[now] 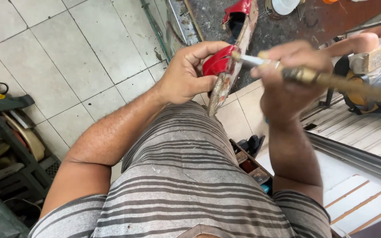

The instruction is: Applying adhesive to a shoe sole using a brush at a repair workbench.

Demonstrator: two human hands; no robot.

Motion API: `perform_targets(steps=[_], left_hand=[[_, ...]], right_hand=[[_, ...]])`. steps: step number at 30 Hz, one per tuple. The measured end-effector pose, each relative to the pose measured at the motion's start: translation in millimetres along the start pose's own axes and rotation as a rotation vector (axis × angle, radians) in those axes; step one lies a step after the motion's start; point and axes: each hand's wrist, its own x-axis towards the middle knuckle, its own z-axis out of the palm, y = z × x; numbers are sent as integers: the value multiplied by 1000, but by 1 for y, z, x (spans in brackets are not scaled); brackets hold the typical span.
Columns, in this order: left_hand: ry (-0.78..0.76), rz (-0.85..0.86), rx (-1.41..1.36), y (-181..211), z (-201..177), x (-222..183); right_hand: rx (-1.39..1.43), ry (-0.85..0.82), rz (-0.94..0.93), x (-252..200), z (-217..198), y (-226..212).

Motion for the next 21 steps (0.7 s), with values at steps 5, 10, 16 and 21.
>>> perform_targets(steps=[5,10,16,21], left_hand=[[5,-46,-182,-15,-4,-17],[-58,-36,-201,-21,-9,-23],[-106,-94,-124,-14,-15,-29],[-115,-192,-5,-1,-18,-29]], right_hand=[[162,-53,95,-15,0,9],[86,-60,27,-18,-1,24],[-45,-11,183,1,-15,49],[-54,-199,230,11,-30,45]])
